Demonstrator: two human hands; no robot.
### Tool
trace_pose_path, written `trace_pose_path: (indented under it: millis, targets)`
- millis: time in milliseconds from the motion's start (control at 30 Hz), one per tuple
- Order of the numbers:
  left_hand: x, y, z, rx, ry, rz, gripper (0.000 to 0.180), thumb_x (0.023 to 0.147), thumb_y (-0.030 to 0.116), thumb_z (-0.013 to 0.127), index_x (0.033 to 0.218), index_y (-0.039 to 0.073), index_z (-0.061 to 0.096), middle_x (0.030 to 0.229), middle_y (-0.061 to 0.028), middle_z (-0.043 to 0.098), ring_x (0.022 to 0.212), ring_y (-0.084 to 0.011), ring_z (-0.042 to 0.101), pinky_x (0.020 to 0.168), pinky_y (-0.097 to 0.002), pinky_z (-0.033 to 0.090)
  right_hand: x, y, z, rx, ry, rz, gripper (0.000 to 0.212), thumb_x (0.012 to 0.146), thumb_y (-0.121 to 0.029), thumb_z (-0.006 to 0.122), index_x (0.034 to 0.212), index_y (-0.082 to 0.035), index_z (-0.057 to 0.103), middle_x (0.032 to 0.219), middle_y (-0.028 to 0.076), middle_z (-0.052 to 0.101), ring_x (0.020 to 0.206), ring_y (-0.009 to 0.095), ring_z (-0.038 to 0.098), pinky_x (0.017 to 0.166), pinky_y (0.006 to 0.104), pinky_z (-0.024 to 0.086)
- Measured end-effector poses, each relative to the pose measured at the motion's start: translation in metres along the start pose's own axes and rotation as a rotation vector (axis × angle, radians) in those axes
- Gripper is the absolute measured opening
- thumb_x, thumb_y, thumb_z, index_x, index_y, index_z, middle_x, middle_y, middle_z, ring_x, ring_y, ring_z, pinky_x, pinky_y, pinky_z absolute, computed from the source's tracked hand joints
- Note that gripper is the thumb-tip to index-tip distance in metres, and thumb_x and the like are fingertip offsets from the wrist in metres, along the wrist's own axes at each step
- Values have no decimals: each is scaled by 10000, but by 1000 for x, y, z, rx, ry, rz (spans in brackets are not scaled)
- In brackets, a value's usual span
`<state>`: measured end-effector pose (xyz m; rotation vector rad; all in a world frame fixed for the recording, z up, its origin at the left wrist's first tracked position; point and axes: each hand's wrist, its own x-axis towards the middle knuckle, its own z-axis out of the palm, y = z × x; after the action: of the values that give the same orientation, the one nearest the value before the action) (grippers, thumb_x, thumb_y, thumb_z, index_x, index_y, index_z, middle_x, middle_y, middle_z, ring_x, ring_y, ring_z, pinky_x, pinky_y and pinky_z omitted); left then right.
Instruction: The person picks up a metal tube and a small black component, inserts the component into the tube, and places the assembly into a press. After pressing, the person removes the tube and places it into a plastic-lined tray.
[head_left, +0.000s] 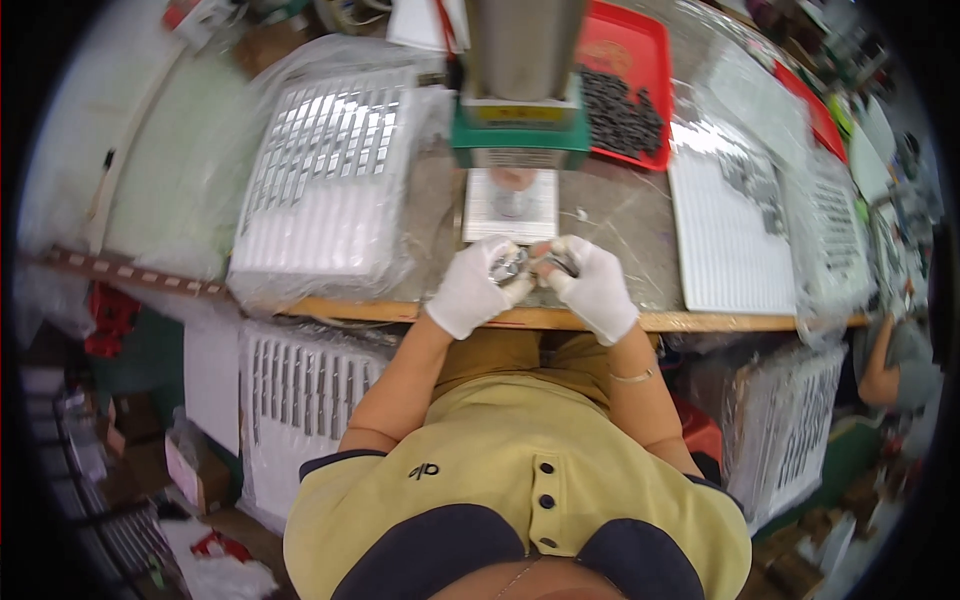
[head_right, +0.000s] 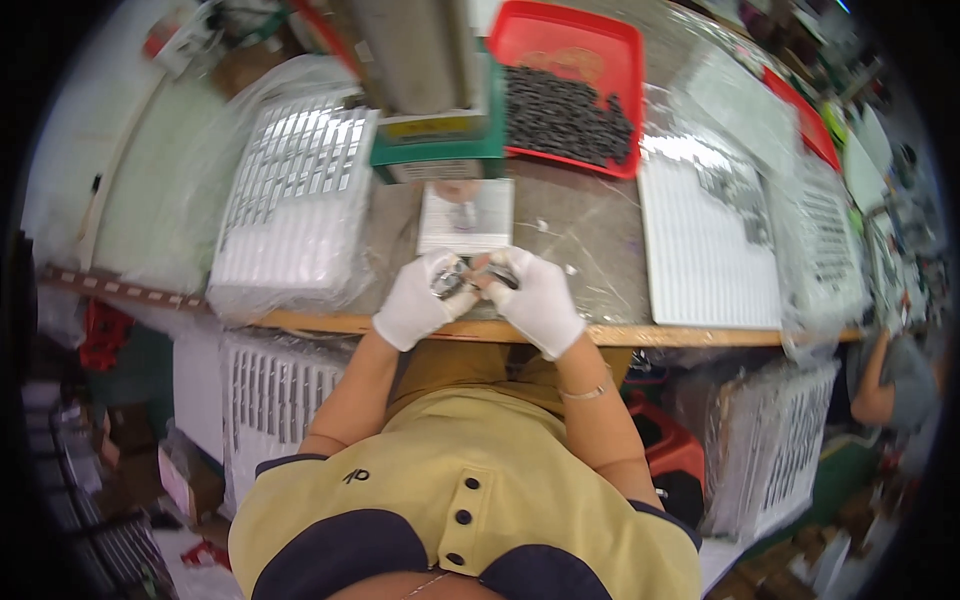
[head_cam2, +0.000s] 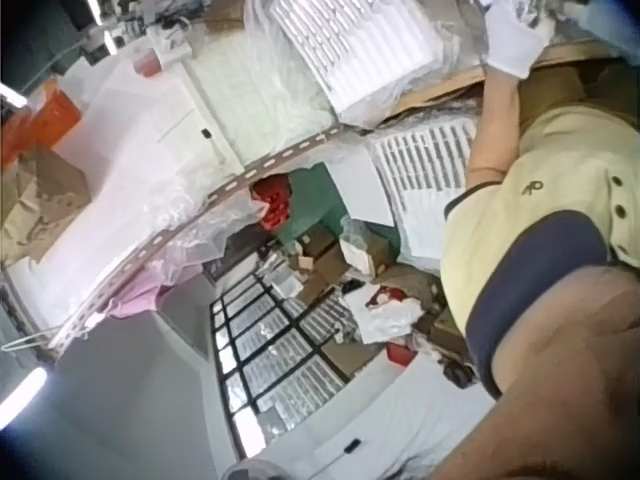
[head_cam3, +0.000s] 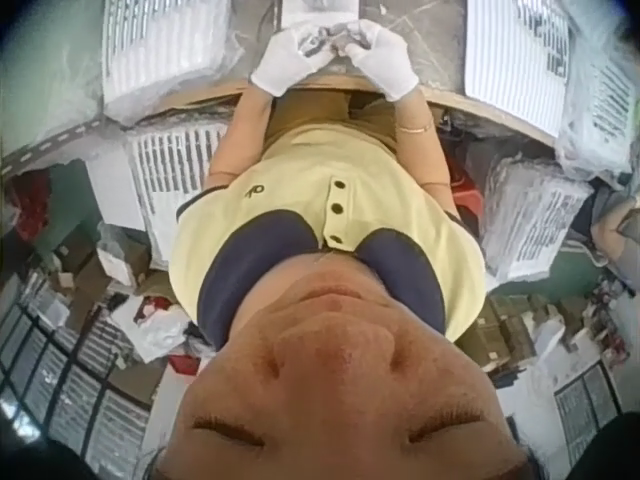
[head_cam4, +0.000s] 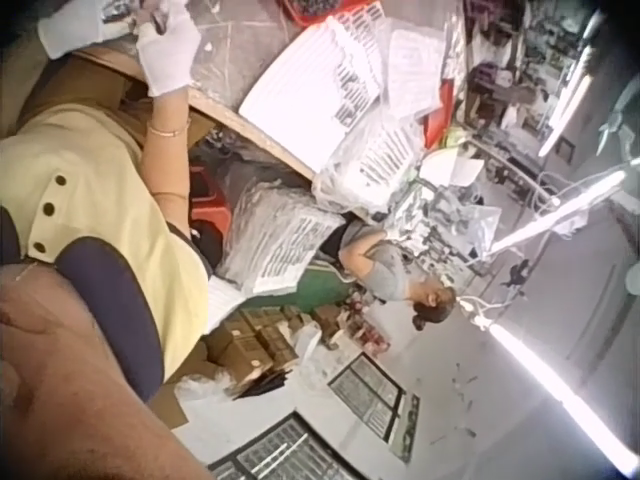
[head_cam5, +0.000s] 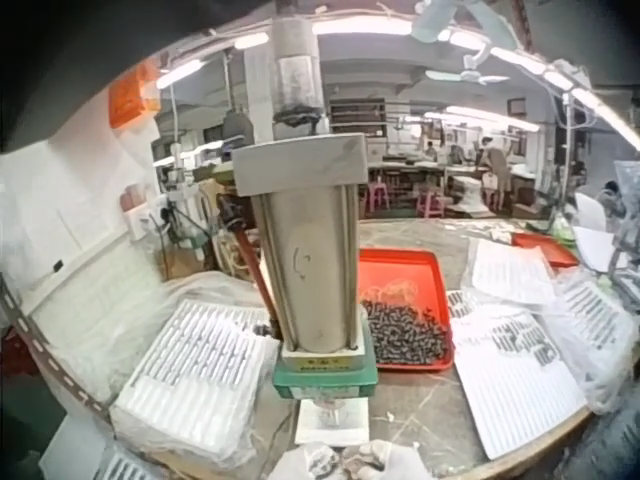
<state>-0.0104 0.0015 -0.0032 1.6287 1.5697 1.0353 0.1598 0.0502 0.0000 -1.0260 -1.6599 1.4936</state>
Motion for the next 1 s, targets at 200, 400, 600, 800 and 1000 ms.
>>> trace_pose_path:
  millis: [200, 400, 600, 800, 1000]
  targets:
    - [0, -64, -73, 129, 389, -113, 249, 731, 183, 657, 913, 19, 616, 773, -157, 643, 700, -263, 630, 641, -364, 502, -7, -1, -57, -422, 110, 91, 338, 789, -141, 717, 1084, -18, 608, 921, 161, 696, 777, 158, 661, 695, 282, 513]
    - [6, -147, -226, 796, 684, -476, 458, 726, 355, 705, 1028, 20, 623, 985, -222, 656, 917, -388, 633, 784, -451, 492, 26, 26, -123, -854, 468, 120, 251, 861, -200, 601, 1073, -68, 628, 944, 186, 667, 895, 344, 635, 792, 404, 495]
    - [27, -168, -246, 1017, 509, -657, 451, 724, 305, 703, 1058, 12, 623, 988, -237, 650, 918, -391, 626, 818, -436, 482, 77, 33, -157, -909, 567, 231, 249, 867, -245, 575, 1069, -131, 662, 952, 171, 669, 912, 344, 629, 798, 420, 485]
    - [16, -118, -179, 329, 595, -153, 254, 754, 86, 696, 986, 5, 633, 840, -153, 654, 759, -255, 631, 734, -336, 496, 136, 39, -168, -1270, 476, 99, 224, 862, -282, 576, 1027, -183, 692, 973, 135, 675, 913, 327, 637, 805, 420, 496]
    - [20, -51, -75, 374, 506, 91, 238, 701, 54, 749, 908, 49, 633, 852, -98, 620, 774, -227, 614, 679, -328, 492, 170, 50, -174, -1393, 316, 306, 216, 853, -284, 575, 974, -161, 705, 986, 141, 676, 936, 318, 647, 800, 436, 511]
